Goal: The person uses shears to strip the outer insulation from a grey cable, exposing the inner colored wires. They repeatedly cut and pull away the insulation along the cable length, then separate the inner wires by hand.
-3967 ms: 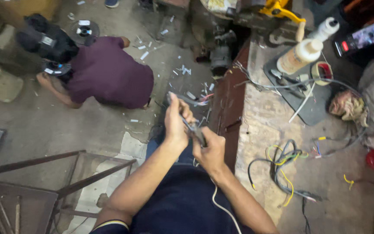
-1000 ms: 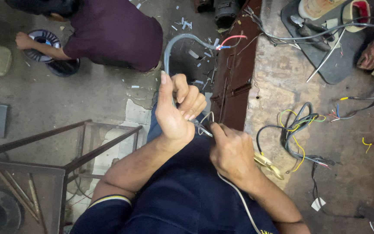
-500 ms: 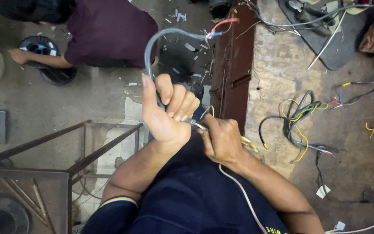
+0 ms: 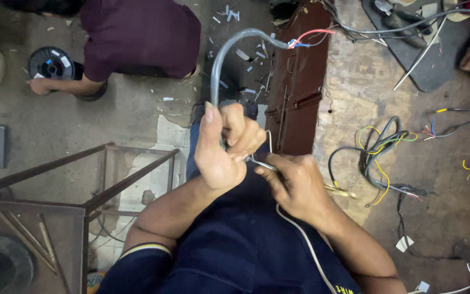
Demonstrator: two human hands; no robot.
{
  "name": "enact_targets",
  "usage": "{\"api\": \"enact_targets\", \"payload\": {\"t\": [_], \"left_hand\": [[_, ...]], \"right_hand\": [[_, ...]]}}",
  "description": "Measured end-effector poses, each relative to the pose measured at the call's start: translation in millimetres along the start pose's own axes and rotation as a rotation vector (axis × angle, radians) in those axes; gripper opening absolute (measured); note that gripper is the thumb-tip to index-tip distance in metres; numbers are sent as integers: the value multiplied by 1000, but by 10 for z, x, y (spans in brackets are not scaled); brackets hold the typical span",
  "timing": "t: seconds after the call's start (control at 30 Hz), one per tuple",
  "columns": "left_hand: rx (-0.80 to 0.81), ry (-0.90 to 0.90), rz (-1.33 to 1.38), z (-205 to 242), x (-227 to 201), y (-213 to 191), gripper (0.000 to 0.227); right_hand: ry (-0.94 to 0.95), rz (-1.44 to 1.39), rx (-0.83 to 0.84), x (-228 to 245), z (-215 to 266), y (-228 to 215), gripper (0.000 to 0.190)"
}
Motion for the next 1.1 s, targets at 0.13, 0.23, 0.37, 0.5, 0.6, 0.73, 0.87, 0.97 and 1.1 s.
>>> {"api": "enact_targets", "payload": {"t": [0.13, 0.23, 0.37, 0.5, 0.6, 0.73, 0.87, 0.97, 1.1], "left_hand": [[4, 32, -73, 3, 66, 14, 57], [-17, 58, -93, -12, 91, 8, 56], [-80, 95, -146, 8, 123, -15, 56], [-102, 128, -103, 53, 123, -28, 56], [-80, 119, -9, 91, 106, -31, 56], [-88, 99, 93, 101, 67, -48, 55], [-50, 83, 94, 103, 19, -47, 58], [-13, 33, -52, 125, 36, -26, 54], [-32, 28, -116, 98, 54, -24, 59]], "right_hand": [[-89, 98, -57, 61, 52, -10, 15], [-105, 192, -62, 92, 60, -14, 14], [-96, 364, -7, 103, 62, -3, 20], [-73, 379, 20, 43, 20, 38, 20], [-62, 323, 24, -30, -20, 85, 20], [-75, 226, -4, -83, -65, 128, 23], [-101, 99, 27, -40, -29, 32, 20], [-109, -14, 22, -23, -15, -59, 19], [-56, 9, 63, -19, -23, -126, 20]]}}
Point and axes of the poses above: each hand's wrist, its own z-axis away from the middle knuckle, its own y-axis out of the palm, x = y × z, the point moved 3 cm from there along -z, towards the middle knuckle, and after that the axes turned 12 degrees about -y, right-handed, at the moved point
